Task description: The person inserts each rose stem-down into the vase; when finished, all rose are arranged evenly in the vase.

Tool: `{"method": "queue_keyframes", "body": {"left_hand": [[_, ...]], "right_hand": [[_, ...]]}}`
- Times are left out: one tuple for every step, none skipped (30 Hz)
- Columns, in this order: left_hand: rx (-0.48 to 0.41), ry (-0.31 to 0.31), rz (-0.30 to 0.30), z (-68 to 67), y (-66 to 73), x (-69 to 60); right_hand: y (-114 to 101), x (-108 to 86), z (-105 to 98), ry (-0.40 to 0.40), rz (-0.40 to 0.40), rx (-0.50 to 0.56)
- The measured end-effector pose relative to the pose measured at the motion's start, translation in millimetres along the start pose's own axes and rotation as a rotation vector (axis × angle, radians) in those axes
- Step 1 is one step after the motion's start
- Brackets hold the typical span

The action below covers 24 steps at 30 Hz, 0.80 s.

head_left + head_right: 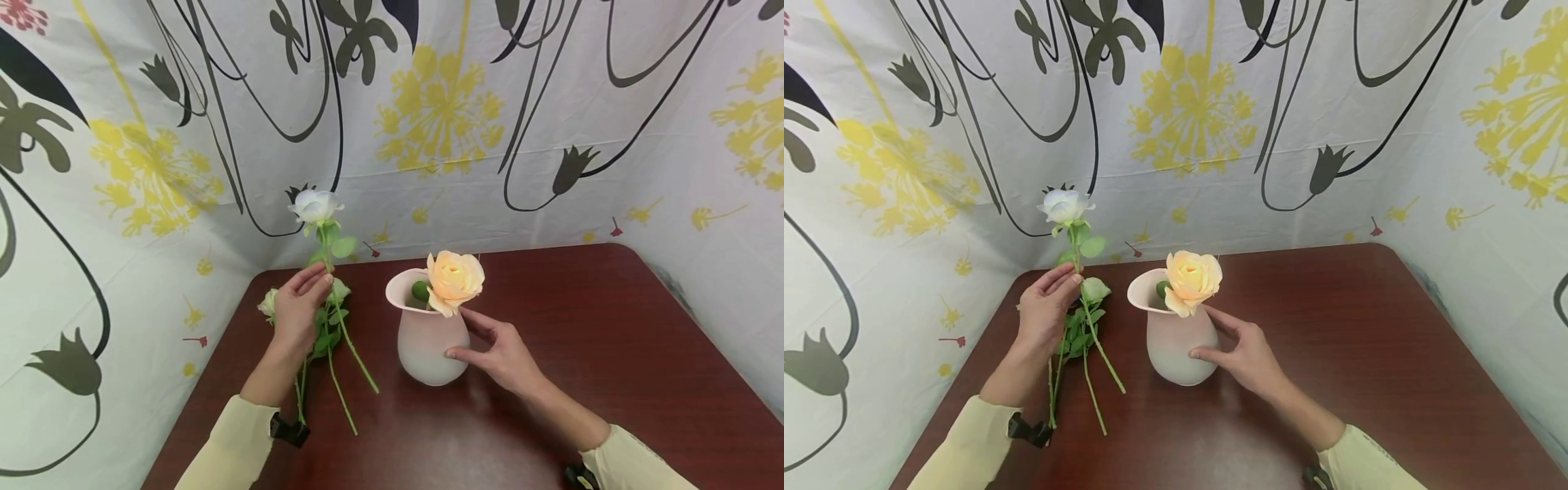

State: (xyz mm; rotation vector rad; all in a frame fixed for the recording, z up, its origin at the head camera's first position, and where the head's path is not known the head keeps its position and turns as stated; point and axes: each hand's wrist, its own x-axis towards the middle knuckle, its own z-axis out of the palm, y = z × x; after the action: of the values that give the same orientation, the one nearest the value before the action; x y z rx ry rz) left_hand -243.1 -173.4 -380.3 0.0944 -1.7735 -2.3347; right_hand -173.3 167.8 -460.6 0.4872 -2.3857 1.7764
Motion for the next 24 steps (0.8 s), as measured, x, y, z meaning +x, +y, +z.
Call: {"method": "queue_keyframes", "body": {"left_hand": [[-0.010, 0.001, 0.012, 1.1, 2.9, -0.9], [-0.022, 0.001, 0.025, 2.4, 6.1, -1.9], [-0.030, 0.002, 0.038, 3.8, 9.3, -2.9], [-0.038, 0.006, 0.052, 5.2, 12.6, -4.0], [-0.043, 0.010, 0.062, 6.5, 15.9, -5.1], [-0.052, 0.015, 0.072, 7.9, 19.3, -6.1], [-0.061, 0.019, 0.081, 9.3, 22.6, -7.1], [-0.071, 0.023, 0.092, 10.7, 25.9, -8.0], [-0.080, 0.028, 0.100, 12.0, 28.9, -8.7], [-0.091, 0.032, 0.107, 13.0, 32.0, -9.4], [-0.102, 0.034, 0.116, 14.1, 34.8, -9.8], [-0.115, 0.035, 0.125, 15.2, 37.8, -10.2], [-0.130, 0.034, 0.134, 16.0, 40.7, -10.6], [-0.141, 0.032, 0.144, 16.6, 43.6, -10.8], [-0.153, 0.031, 0.151, 17.2, 46.8, -11.2], [-0.168, 0.031, 0.157, 17.7, 50.2, -11.7], [-0.185, 0.029, 0.163, 18.2, 53.7, -12.0], [-0.198, 0.027, 0.167, 18.5, 57.1, -12.3], [-0.208, 0.026, 0.171, 18.7, 60.6, -12.7], [-0.217, 0.023, 0.174, 19.1, 64.3, -13.2], [-0.240, 0.021, 0.172, 19.5, 67.9, -13.5], [-0.264, 0.017, 0.171, 19.9, 71.5, -13.8], [-0.286, 0.013, 0.174, 20.3, 74.9, -14.2], [-0.308, 0.007, 0.176, 20.9, 78.4, -14.7]], "right_hand": [[0, -0.1, 0, 0.000, 0.001, -0.001], [0, -0.2, 0, 0.000, 0.002, 0.000], [0, -0.2, 0, -0.001, 0.004, 0.001], [0, -0.2, 0, -0.001, 0.005, 0.002], [-1, -0.2, 0, -0.002, 0.007, 0.003], [-1, -0.3, 0, -0.002, 0.008, 0.004], [-1, -0.3, 0, -0.002, 0.009, 0.006], [-1, -0.2, 0, -0.003, 0.011, 0.008], [-1, -0.2, 0, -0.002, 0.012, 0.008], [-1, -0.2, 0, -0.003, 0.012, 0.007], [-1, -0.2, 0, -0.003, 0.012, 0.007], [-1, -0.3, 0, -0.004, 0.011, 0.006], [-1, -0.3, 0, -0.004, 0.010, 0.006], [-1, -0.4, 0, -0.004, 0.008, 0.004], [0, -0.4, 0, -0.005, 0.007, 0.004], [0, -0.4, 0, -0.005, 0.006, 0.004], [0, -0.3, 0, -0.006, 0.005, 0.003], [0, -0.2, 0, -0.006, 0.004, 0.002], [0, -0.2, 0, -0.006, 0.004, 0.002], [0, -0.1, 0, -0.005, 0.004, 0.002], [0, 0.0, 0, -0.004, 0.004, 0.002], [0, 0.0, 0, -0.003, 0.004, -0.001], [-1, 0.1, 0, -0.002, 0.004, -0.002], [-1, 0.0, 0, -0.001, 0.004, -0.003]]}}
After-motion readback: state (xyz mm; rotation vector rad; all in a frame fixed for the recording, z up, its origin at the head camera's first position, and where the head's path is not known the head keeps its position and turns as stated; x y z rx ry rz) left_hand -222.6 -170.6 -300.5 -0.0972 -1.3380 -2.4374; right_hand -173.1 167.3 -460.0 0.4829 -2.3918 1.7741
